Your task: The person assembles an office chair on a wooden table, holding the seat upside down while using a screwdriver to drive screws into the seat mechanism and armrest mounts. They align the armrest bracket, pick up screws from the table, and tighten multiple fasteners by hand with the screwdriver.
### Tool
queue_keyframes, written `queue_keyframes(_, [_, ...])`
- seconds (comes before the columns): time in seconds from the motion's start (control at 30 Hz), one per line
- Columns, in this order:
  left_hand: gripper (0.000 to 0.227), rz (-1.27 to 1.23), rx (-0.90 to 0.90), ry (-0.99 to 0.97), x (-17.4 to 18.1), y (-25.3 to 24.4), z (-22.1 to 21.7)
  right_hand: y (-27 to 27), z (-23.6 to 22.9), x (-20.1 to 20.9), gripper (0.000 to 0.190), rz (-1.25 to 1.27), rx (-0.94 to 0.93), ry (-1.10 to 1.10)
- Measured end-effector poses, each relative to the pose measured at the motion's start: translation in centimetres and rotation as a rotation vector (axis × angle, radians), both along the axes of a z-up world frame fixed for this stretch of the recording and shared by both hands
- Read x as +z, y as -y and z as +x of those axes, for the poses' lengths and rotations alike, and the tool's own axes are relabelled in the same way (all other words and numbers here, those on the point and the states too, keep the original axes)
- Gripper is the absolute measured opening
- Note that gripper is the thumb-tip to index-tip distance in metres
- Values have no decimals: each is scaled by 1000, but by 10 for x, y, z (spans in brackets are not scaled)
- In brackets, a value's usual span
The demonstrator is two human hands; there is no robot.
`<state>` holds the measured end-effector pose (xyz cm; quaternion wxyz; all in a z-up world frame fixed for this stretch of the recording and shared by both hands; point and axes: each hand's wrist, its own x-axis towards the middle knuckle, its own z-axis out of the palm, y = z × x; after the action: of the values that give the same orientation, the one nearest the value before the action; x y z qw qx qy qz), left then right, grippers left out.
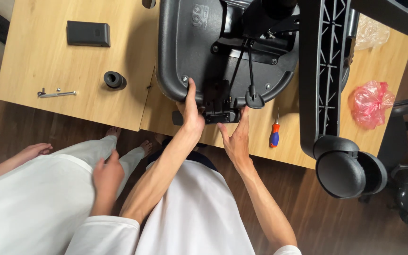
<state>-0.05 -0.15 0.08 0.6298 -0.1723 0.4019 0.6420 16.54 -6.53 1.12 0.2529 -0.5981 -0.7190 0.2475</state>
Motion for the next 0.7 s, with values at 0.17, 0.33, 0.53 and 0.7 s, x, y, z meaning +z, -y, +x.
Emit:
queue_keyframes(0.17, [88,-59,-36,-106,-45,78,-113,3,-5,15,100,29,7,62])
queue_keyframes(0.33, [76,748,-149,459,-71,221,-251,7,-10,43,92,52,-29,154])
queue_keyframes(0.53, [89,484,229,719,-35,227,-263,1,-61,108,54,304,163,-38])
queue_keyframes(0.7, [91,468,334,803,-11,242,-269,-27,-153,156,33,206,670,122])
